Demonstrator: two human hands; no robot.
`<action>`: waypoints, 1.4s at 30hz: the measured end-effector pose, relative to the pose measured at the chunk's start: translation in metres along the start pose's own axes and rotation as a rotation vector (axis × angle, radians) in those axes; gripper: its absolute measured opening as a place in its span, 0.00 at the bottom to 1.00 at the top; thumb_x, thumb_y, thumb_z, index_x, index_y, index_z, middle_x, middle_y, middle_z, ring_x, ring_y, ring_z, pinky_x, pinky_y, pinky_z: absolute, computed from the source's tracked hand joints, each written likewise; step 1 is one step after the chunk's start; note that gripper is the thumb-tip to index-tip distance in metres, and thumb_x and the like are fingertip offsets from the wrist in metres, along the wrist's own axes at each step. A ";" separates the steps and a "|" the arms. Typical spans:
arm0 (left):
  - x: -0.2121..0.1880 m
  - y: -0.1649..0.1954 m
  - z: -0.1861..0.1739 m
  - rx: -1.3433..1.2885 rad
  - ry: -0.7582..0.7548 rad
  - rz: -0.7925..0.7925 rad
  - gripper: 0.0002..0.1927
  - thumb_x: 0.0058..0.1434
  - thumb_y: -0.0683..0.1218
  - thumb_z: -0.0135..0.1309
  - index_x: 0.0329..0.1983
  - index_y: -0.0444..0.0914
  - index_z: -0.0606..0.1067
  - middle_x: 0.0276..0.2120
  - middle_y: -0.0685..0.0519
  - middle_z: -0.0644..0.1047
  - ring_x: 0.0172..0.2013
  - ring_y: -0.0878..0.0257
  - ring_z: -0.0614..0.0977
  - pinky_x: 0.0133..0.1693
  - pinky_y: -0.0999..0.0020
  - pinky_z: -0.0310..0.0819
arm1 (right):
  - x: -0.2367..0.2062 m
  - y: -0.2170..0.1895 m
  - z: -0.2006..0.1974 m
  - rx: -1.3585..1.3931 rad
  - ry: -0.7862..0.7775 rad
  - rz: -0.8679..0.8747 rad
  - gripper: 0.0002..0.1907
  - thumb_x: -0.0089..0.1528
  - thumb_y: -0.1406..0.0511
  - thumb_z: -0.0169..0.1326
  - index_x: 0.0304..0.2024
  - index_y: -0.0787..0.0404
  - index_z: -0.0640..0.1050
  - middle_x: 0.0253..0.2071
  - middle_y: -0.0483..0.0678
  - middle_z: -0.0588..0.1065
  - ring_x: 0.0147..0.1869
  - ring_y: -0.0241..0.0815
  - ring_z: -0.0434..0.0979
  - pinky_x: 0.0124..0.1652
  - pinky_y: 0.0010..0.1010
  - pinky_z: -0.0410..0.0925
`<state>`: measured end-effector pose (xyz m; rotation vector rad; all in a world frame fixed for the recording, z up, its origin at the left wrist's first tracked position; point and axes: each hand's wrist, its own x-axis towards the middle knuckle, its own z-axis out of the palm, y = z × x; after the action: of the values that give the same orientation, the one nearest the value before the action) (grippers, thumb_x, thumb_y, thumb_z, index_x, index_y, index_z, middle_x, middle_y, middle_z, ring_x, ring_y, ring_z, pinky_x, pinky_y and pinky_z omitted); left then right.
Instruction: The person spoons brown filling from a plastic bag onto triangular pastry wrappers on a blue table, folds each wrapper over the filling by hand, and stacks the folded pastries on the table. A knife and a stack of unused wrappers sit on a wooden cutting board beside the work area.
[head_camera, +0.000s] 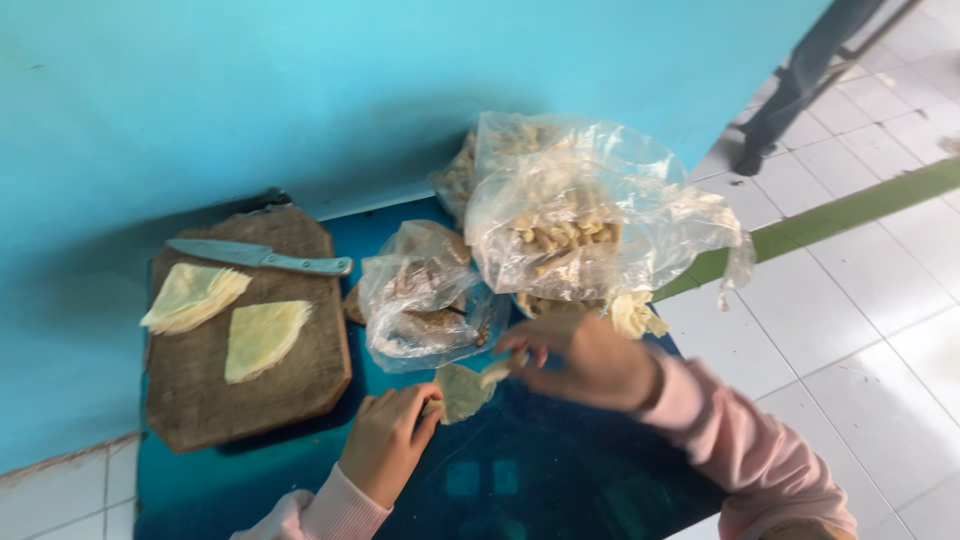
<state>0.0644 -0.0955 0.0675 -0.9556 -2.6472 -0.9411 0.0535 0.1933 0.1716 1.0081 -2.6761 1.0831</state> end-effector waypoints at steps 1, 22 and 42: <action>0.000 0.000 0.001 -0.024 0.005 -0.013 0.12 0.60 0.48 0.60 0.44 0.41 0.74 0.32 0.56 0.80 0.33 0.58 0.80 0.37 0.59 0.69 | -0.002 0.008 -0.016 0.052 -0.036 0.054 0.15 0.57 0.68 0.63 0.47 0.62 0.82 0.38 0.47 0.82 0.39 0.39 0.85 0.39 0.28 0.77; -0.008 -0.024 0.023 -0.118 0.021 -0.031 0.18 0.61 0.50 0.59 0.54 0.43 0.75 0.36 0.56 0.81 0.25 0.62 0.78 0.33 0.64 0.72 | 0.083 0.079 -0.122 -0.701 0.337 -0.125 0.06 0.65 0.66 0.59 0.43 0.60 0.83 0.44 0.50 0.82 0.50 0.49 0.80 0.59 0.40 0.69; -0.001 -0.044 0.014 -0.355 -0.223 -0.158 0.27 0.52 0.37 0.60 0.56 0.45 0.75 0.43 0.53 0.80 0.32 0.61 0.79 0.41 0.66 0.76 | 0.048 0.062 -0.056 -1.041 0.530 -0.035 0.08 0.63 0.59 0.63 0.37 0.55 0.81 0.32 0.44 0.78 0.39 0.44 0.77 0.44 0.37 0.68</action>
<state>0.0383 -0.1137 0.0334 -0.9824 -2.8295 -1.4590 -0.0303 0.2361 0.1910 0.4513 -2.2220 -0.1323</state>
